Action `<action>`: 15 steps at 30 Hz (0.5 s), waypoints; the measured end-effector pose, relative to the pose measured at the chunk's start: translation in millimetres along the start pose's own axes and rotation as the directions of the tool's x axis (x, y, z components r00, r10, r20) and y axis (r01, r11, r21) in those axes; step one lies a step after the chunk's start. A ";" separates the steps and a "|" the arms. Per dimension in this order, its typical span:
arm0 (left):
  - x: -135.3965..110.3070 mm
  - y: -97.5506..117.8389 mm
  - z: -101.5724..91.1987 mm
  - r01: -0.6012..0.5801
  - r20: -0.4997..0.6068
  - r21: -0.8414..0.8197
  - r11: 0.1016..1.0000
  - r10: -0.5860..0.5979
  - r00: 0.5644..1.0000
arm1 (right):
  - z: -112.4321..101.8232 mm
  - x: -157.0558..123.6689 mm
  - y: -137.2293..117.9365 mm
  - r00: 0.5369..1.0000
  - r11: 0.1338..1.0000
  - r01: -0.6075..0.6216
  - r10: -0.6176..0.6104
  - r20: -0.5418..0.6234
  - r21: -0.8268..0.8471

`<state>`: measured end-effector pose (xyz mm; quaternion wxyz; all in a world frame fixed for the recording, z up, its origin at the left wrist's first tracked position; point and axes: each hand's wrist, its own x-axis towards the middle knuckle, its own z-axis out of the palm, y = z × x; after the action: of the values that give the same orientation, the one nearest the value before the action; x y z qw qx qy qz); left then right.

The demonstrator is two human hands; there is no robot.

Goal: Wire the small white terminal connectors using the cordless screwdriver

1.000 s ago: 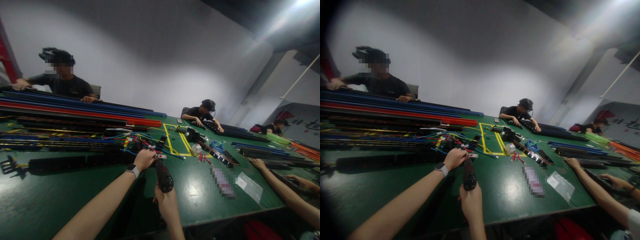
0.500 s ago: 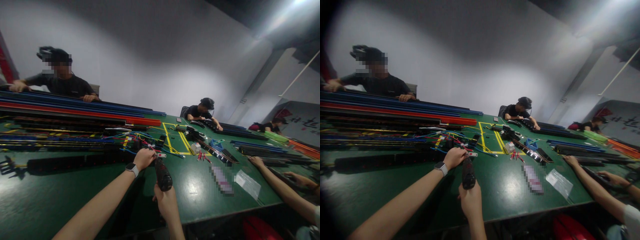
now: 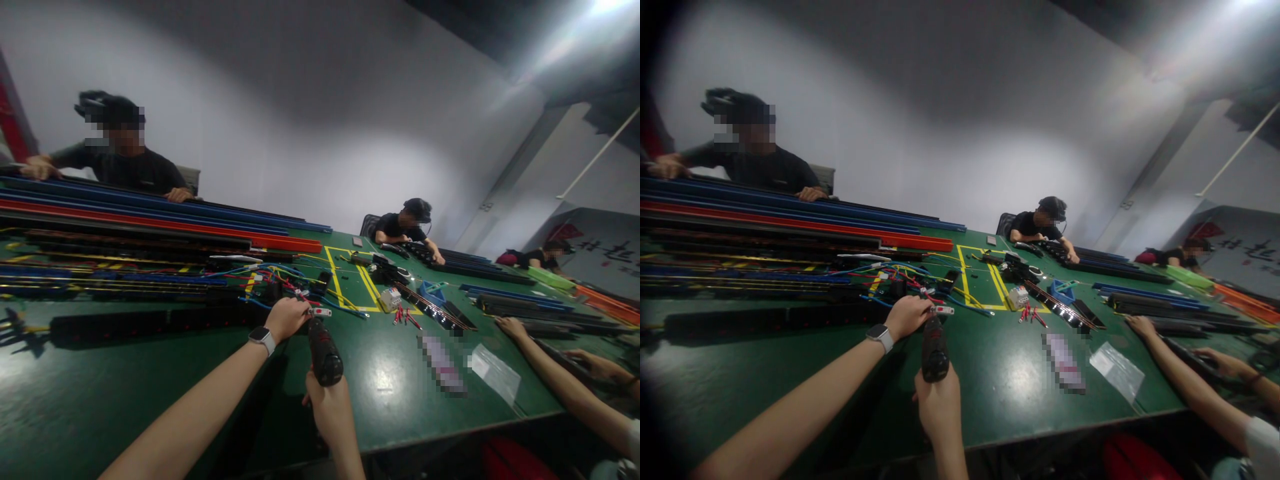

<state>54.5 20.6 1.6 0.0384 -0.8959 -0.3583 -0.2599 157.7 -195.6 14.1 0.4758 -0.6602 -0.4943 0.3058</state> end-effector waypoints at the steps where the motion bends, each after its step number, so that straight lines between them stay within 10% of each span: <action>1: 0.1 -0.1 0.1 0.002 0.001 -0.004 1.000 -0.002 1.000 | 0.1 -0.2 -0.5 1.000 1.000 -0.002 0.002 0.001 0.006; 15: -0.9 -1.1 0.6 0.002 -0.001 -0.018 1.000 -0.002 1.000 | 0.3 0.5 -2.4 1.000 0.999 -0.004 0.004 0.001 -0.040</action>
<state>53.6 21.0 0.5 0.0306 -0.8957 -0.3567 -0.2636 156.7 -195.0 16.2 0.4617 -0.6702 -0.4993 0.2973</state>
